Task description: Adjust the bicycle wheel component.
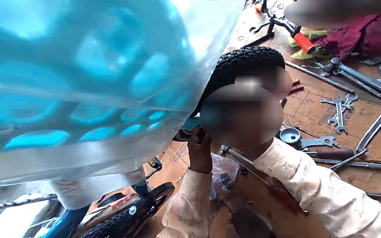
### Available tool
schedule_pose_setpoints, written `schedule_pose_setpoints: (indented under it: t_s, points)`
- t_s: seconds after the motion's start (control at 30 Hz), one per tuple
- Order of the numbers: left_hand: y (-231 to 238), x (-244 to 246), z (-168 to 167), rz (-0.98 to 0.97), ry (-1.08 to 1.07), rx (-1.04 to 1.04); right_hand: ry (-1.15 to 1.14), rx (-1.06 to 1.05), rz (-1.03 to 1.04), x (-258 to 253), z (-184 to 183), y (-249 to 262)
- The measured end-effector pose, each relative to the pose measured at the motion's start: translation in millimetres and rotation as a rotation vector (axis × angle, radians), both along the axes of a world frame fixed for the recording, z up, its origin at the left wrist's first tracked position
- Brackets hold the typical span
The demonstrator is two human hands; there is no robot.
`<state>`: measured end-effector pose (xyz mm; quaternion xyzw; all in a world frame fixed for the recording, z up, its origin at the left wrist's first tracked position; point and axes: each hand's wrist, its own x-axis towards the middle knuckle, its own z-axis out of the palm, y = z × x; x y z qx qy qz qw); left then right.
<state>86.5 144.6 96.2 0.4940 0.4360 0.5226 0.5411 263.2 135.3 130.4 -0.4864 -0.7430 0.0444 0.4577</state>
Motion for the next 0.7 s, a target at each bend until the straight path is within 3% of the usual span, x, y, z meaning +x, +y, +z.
schedule_pose_setpoints:
  t_s: [0.13, 0.3, 0.7]
  points:
    - [0.5, 10.5, 14.4, 0.014, -0.218, -0.190, -0.061, 0.057, -0.003, 2.9, -3.7, 10.9]
    - [7.9, 7.0, 12.8, -0.027, -0.235, -0.198, -0.175, 0.090, 0.018, 6.6, -0.1, 16.5]
    - [8.1, 15.2, 20.7, 0.086, -0.312, -0.253, -0.253, 0.317, 0.051, 1.2, -20.4, 12.7]
